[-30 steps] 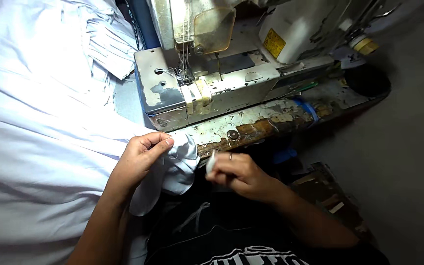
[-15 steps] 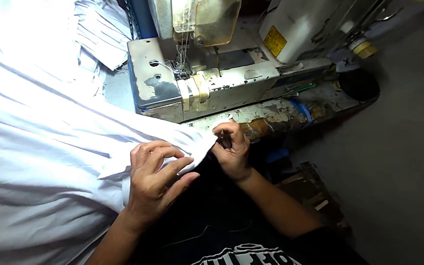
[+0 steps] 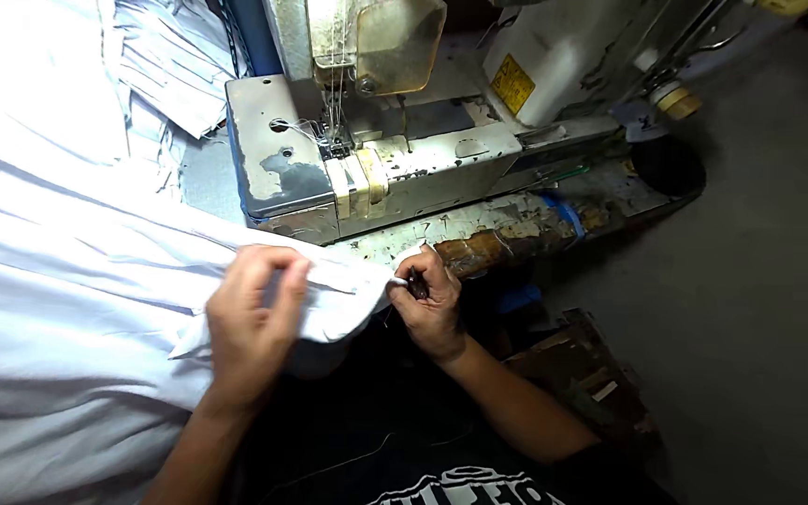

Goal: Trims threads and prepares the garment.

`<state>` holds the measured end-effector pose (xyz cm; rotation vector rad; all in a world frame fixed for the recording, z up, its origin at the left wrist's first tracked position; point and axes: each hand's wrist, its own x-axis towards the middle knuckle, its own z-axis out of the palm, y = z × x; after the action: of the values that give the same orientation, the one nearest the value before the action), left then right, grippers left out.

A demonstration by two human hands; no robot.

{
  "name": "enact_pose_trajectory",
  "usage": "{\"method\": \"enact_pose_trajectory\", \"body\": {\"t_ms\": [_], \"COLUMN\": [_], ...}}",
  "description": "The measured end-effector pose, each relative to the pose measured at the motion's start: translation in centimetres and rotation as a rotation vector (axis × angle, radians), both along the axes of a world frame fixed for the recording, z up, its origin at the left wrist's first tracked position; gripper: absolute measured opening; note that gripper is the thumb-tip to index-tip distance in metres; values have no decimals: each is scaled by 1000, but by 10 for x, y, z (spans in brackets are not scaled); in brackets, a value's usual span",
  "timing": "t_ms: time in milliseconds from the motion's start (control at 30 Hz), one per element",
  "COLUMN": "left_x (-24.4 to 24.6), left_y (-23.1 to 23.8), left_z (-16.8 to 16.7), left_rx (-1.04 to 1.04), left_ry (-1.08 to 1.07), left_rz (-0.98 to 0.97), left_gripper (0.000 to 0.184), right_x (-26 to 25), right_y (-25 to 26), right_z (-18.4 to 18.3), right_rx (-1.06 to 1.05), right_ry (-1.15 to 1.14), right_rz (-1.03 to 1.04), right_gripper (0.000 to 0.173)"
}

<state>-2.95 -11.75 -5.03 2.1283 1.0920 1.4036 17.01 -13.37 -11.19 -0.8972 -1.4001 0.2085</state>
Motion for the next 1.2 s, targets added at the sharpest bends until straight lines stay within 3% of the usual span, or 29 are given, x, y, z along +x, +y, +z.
{"method": "enact_pose_trajectory", "body": {"t_ms": [67,167,233,267,300,400,433,500,567,600,667,733,867,967,1067,1133,1200], "left_x": [-19,-15,-2,0,-3,-55,-86,-149,-182,-170,-99,-25,33,28,-13,-34,-38], "left_y": [-3,-18,-26,-29,-32,-53,-65,-88,-110,-117,-109,-80,-29,-25,-42,-57,-66], "left_z": [13,30,28,22,14,-6,-4,20,31,34,35,15,-11,-11,-15,-8,-1], "left_rx": [-136,-426,-585,-605,-535,-21,-19,-208,-269,-203,-34,84,84,11,-120,-227,-263], "left_ry": [-259,-707,-739,-635,-401,513,666,787,709,593,339,144,-17,8,25,-53,-200], "left_rz": [-14,-324,-523,-570,-523,-62,36,182,337,350,234,68,-74,-112,-71,-72,-230], "left_gripper": [15,26,23,22,20,35,38,34,36,40,36,30,22,23,28,25,24], "right_x": [1,-5,-8,-9,-9,-1,3,6,2,-2,-11,-15,-10,-5,4,9,8], "right_y": [1,-1,-1,0,1,6,11,16,12,11,11,8,0,0,7,15,15], "right_z": [-3,-6,-5,-3,-1,7,10,12,11,12,19,28,39,36,29,26,23], "right_rx": [-4,9,27,42,46,-11,-32,-61,-98,-107,-91,-50,25,-22,-99,-109,-127], "right_ry": [-10,-42,-64,-72,-77,5,35,62,74,73,61,11,-56,23,151,153,127], "right_rz": [1,51,85,88,77,29,20,6,25,40,59,57,62,66,42,38,59], "right_gripper": [15,13,12,12,11,3,3,5,9,11,13,14,13,10,9,10,9]}}
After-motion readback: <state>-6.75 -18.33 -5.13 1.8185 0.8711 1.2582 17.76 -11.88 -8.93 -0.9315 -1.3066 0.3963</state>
